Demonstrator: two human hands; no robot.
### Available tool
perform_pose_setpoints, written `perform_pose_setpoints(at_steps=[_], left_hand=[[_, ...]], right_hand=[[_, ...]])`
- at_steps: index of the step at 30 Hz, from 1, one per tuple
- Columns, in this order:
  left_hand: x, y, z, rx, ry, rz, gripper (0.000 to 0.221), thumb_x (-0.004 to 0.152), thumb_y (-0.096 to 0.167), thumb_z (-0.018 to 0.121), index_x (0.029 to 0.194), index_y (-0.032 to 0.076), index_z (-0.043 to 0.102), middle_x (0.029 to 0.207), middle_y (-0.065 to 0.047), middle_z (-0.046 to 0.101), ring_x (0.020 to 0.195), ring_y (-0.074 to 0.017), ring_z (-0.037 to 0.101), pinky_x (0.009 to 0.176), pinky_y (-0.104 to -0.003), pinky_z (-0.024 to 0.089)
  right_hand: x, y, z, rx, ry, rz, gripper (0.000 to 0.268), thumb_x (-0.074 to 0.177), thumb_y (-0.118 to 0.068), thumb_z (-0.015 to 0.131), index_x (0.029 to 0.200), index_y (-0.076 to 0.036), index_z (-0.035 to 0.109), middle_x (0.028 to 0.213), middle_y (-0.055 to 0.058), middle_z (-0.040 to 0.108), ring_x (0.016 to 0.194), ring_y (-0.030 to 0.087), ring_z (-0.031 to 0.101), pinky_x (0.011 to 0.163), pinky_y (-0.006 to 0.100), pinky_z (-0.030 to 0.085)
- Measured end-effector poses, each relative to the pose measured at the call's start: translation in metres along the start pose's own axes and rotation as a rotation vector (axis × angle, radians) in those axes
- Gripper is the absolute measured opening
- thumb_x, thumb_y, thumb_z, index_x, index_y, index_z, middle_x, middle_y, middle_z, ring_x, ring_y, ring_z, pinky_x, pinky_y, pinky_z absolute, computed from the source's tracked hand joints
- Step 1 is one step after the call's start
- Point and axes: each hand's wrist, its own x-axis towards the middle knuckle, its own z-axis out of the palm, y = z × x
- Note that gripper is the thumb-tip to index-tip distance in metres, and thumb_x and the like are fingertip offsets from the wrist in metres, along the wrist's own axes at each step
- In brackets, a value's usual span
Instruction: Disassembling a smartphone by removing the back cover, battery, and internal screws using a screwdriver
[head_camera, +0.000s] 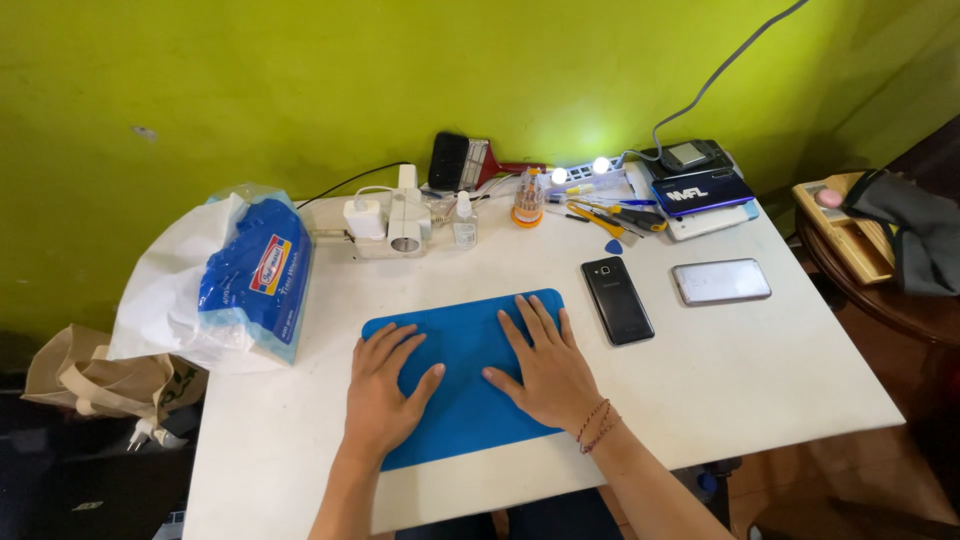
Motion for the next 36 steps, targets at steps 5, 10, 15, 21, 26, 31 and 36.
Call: perform_pose_setpoints(at_steps=[5,10,15,21,26,31,36], left_hand=[[0.001,-0.005,0.007,0.174,-0.069,0.079,0.056,0.083,0.050,0.060,0.124,0.012,0.060,0.137,-0.006,0.050,0.135,-0.0268,0.034,0.112,-0.058,0.014],[-0.001,-0.003,0.015,0.283,-0.096,0.157,0.056,0.086,0.047,0.056,0.130,0.011,0.053,0.141,-0.007,0.045,0.137,-0.0285,0.031,0.111,-0.062,0.013],[0.010,0.004,0.025,0.379,-0.100,0.264,0.046,0.088,0.043,0.054,0.123,0.013,0.060,0.132,-0.008,0.051,0.130,-0.0315,0.039,0.104,-0.069,0.022],[0.032,0.035,0.055,0.197,-0.176,0.414,0.032,0.091,0.028,0.053,0.115,0.011,0.064,0.130,-0.010,0.053,0.127,-0.0292,0.043,0.105,-0.067,0.021],[0.048,0.074,0.081,0.080,-0.205,0.492,0.027,0.091,0.024,0.055,0.111,0.009,0.066,0.125,-0.011,0.056,0.124,-0.0295,0.045,0.106,-0.061,0.023],[0.062,0.092,0.110,0.060,-0.261,0.483,0.027,0.091,0.024,0.055,0.111,0.010,0.064,0.125,-0.010,0.054,0.124,-0.0284,0.043,0.105,-0.060,0.025],[0.067,0.088,0.129,0.010,-0.263,0.335,0.025,0.089,0.028,0.059,0.109,0.014,0.067,0.120,-0.002,0.058,0.126,-0.0220,0.047,0.111,-0.054,0.023]], right_hand=[[0.006,0.001,-0.004,0.007,-0.080,0.019,0.078,0.091,-0.064,0.038,0.149,-0.014,0.023,0.156,0.013,0.016,0.144,0.031,0.008,0.112,0.053,0.005],[0.003,0.010,-0.006,0.090,-0.091,0.042,0.074,0.090,-0.060,0.042,0.147,-0.014,0.029,0.155,0.012,0.017,0.144,0.029,0.009,0.113,0.052,0.004],[0.002,0.058,-0.015,0.176,0.357,0.178,0.030,0.090,-0.032,0.056,0.109,-0.012,0.068,0.108,0.005,0.067,0.105,0.021,0.057,0.089,0.041,0.043],[-0.013,0.157,-0.030,-0.095,0.313,0.331,0.052,0.075,0.006,0.050,0.121,-0.014,0.064,0.126,0.010,0.058,0.118,0.031,0.049,0.087,0.047,0.045],[-0.017,0.197,-0.081,-0.012,-0.199,0.516,0.068,0.076,0.003,0.048,0.140,-0.018,0.041,0.149,0.008,0.033,0.139,0.030,0.026,0.113,0.059,0.020],[-0.014,0.193,-0.090,0.038,-0.209,0.444,0.057,0.081,-0.001,0.049,0.137,-0.015,0.046,0.140,0.011,0.044,0.129,0.034,0.041,0.112,0.061,0.022],[0.002,0.112,-0.111,0.015,-0.157,0.529,0.083,0.079,-0.061,0.059,0.138,-0.004,0.044,0.122,0.018,0.058,0.119,0.033,0.054,0.100,0.048,0.046]])
